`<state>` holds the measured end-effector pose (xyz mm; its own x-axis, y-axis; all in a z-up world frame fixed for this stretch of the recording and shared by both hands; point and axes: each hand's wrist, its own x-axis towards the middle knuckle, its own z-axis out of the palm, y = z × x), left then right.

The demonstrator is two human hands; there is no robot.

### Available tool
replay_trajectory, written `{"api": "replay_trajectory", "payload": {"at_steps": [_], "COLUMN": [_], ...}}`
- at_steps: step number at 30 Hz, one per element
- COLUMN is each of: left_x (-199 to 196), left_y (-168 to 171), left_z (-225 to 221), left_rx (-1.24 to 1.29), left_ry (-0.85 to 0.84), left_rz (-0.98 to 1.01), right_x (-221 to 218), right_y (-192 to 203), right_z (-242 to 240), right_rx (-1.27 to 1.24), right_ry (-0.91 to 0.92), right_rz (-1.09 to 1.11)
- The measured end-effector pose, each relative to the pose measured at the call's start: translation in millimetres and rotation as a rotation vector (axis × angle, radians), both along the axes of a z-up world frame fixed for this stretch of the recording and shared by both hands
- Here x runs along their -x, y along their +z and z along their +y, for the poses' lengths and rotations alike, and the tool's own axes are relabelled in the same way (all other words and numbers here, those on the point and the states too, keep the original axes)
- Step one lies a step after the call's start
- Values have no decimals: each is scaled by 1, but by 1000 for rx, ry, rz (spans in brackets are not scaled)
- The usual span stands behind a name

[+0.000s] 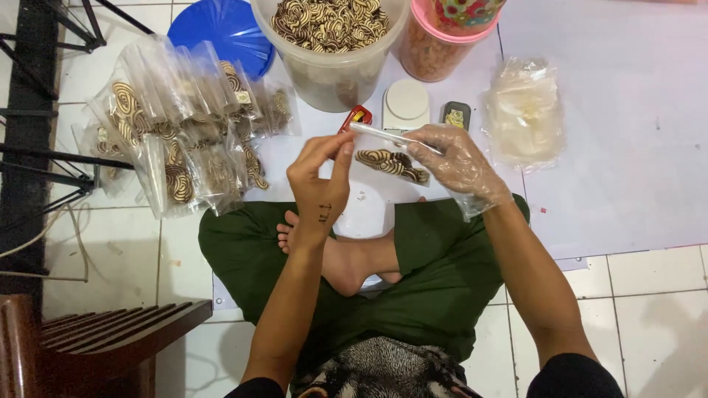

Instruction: Manually packaging spiral-patterned cookies from a large bin into individual plastic bags while sitting on the floor.

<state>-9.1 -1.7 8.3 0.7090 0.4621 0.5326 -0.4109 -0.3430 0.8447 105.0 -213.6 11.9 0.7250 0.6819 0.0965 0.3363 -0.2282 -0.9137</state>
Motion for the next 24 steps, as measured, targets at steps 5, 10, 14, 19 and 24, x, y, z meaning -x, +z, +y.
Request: {"api": "replay_trajectory", "payload": {"at_steps": [5,10,14,19,24], "left_x": [4,5,5,3,1], "left_y": [-5,-5,-12,-16,-19], "left_z": [-7,-14,-16,-19,-22], "left_rx": [39,74,91,118,128], "left_ry": [-119,-184,-178,-168,-176], "left_rz": [52,80,100,102,134], "right_x": [5,11,24,34,32], "right_y": [5,7,30,46,42], "right_z": [0,-1,9,19,19], "right_rx": [-47,-91,-56,-3,72], "right_ry": [6,15,-17,-4,8], "right_rz": [96,184,198,72,16]}}
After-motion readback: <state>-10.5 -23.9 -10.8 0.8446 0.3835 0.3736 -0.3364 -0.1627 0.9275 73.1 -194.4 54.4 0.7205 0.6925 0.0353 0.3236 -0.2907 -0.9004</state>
